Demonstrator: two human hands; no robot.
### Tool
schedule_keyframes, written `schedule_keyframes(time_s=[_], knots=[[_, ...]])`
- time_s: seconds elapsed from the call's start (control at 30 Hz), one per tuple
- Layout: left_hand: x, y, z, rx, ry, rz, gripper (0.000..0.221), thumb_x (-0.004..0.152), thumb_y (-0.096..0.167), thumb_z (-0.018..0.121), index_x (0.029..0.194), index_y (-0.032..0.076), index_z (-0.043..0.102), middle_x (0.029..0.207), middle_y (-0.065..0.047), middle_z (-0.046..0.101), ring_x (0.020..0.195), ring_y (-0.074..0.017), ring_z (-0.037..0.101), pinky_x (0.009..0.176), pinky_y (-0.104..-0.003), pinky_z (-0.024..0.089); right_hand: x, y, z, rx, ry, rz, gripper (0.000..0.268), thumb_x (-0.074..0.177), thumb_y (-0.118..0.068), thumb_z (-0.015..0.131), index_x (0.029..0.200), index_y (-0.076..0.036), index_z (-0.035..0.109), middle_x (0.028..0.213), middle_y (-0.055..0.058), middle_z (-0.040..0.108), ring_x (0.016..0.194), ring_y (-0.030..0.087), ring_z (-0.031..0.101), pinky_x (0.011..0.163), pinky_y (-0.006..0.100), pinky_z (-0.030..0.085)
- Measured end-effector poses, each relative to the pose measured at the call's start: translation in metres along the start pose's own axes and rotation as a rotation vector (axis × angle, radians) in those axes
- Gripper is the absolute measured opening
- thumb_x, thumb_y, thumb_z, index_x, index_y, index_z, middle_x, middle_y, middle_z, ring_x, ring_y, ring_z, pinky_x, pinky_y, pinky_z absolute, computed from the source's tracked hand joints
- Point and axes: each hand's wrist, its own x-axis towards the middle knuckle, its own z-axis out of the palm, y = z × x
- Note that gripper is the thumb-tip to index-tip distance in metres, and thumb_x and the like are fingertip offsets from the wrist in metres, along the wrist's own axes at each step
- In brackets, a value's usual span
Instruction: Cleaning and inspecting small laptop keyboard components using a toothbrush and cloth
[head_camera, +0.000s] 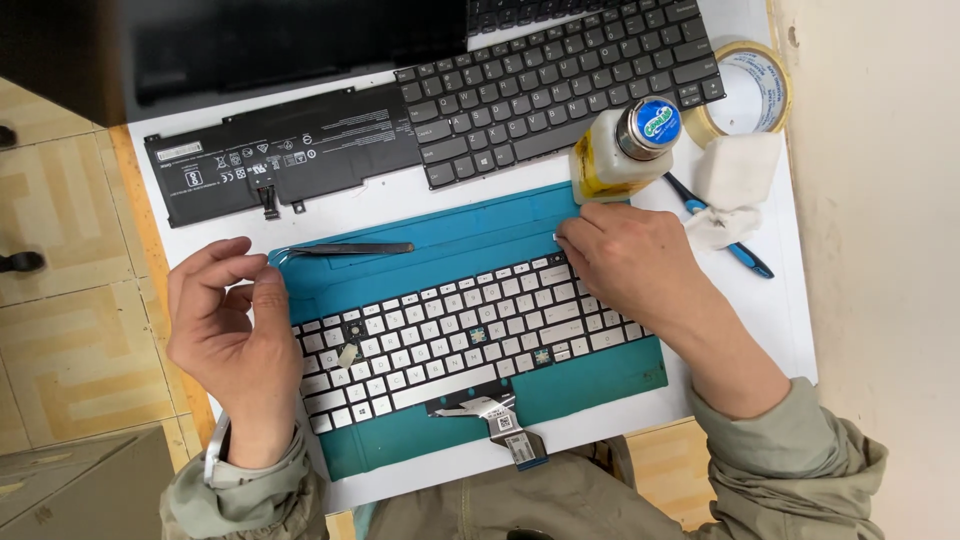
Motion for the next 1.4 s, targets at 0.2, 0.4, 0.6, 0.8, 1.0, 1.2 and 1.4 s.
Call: schedule_keyframes(time_s=[0.2,0.4,0.6,0.8,1.0,1.2,1.4], knots=[[-0.002,0.004,0.002,0.074,0.017,0.137,0.013,0.104,-0.012,0.063,0.108,0.0,0.066,0.123,-0.022,0.06,0.117,-0.0298,0.061,0.084,-0.032,0.055,0.004,-0.003,-0.004,-0.06,0.062,-0.011,0.017,0.102,-0.022,0.069,0.088,-0.015,0.061,0.078,0.001,0.053,0.067,0.02,0.059,0.051,0.035,0.041],[-0.007,0.035,0.023,-0.017,-0.42,0.421,0.024,0.096,0.002,0.074,0.119,0.0,0.068,0.108,-0.016,0.068,0.09,-0.0252,0.065,0.075,-0.032,0.058,0.012,-0.032,-0.05,1.22,-0.153,0.717,0.012,0.097,-0.017,0.069,0.093,-0.007,0.076,0.062,-0.005,0.05,0.059,0.006,0.037,0.055,0.022,0.033],[-0.031,0.057,0.064,-0.293,-0.543,0.228,0.033,0.083,0.0,0.082,0.114,0.006,0.075,0.088,-0.012,0.075,0.069,-0.0272,0.073,0.057,-0.033,0.058,0.023,-0.073,-0.04,1.633,-0.1,0.705,0.011,0.092,-0.003,0.068,0.088,0.006,0.073,0.054,0.002,0.049,0.047,0.004,0.042,0.04,0.019,0.036],[-0.042,0.04,0.072,-0.382,-0.431,0.15,0.021,0.085,0.007,0.083,0.105,0.012,0.08,0.081,-0.003,0.076,0.068,-0.0193,0.073,0.059,-0.028,0.059,0.014,-0.09,-0.021,1.749,-0.043,0.799,0.012,0.092,-0.002,0.068,0.088,0.008,0.072,0.054,0.003,0.046,0.041,0.003,0.041,0.036,0.019,0.034],[-0.036,0.039,0.068,-0.478,-0.473,0.115,0.015,0.085,0.006,0.082,0.1,0.009,0.08,0.078,-0.006,0.076,0.063,-0.0188,0.071,0.057,-0.031,0.059,0.018,-0.074,-0.06,1.439,-0.035,0.46,0.021,0.097,-0.011,0.063,0.092,0.002,0.078,0.053,0.006,0.056,0.049,0.008,0.047,0.043,0.024,0.042],[-0.032,0.026,0.057,-0.475,-0.577,0.072,0.015,0.093,0.018,0.075,0.104,0.008,0.076,0.088,-0.004,0.075,0.077,-0.0144,0.069,0.07,-0.024,0.055,-0.113,0.04,-0.036,-0.263,0.077,0.66,0.014,0.115,-0.014,0.068,0.119,-0.012,0.081,0.114,0.01,0.074,0.094,0.036,0.06,0.086,0.044,0.046],[-0.037,0.021,0.058,-0.477,-0.519,-0.093,0.019,0.091,0.015,0.078,0.108,0.008,0.075,0.092,-0.005,0.075,0.082,-0.0135,0.07,0.072,-0.024,0.06,-0.178,0.079,0.015,-0.03,0.049,0.666,0.022,0.106,-0.024,0.077,0.123,-0.011,0.078,0.113,0.012,0.068,0.103,0.039,0.061,0.095,0.047,0.046]])
